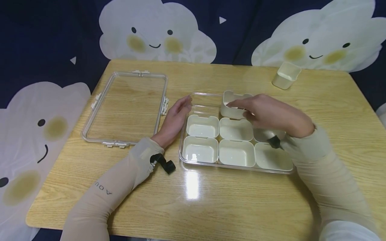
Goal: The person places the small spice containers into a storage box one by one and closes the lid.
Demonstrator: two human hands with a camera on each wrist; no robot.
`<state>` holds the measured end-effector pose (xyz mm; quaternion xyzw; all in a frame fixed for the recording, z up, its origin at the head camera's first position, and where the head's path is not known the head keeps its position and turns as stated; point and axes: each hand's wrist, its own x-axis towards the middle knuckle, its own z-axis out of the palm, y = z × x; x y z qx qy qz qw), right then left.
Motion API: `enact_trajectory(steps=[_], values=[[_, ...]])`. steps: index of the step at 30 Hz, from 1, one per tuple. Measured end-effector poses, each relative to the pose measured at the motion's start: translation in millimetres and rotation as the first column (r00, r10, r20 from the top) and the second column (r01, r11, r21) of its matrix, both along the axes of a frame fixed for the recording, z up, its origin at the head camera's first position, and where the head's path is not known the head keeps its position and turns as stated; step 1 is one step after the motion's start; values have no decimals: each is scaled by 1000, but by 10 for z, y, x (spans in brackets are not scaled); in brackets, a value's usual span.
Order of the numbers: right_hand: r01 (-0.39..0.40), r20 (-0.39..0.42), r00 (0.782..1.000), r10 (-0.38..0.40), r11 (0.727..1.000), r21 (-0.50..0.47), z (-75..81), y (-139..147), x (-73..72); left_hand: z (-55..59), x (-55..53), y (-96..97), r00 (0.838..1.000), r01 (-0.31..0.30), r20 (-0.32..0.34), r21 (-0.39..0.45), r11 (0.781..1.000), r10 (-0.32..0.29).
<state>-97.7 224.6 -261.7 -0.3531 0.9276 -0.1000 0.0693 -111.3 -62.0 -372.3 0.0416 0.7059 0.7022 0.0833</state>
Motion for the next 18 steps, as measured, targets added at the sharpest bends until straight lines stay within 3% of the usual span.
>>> enact_trajectory(steps=[18], values=[[4,41,999,-5,999,37,-5,-48,34,3,-4,6,1000,4,1,9,1000,-4]])
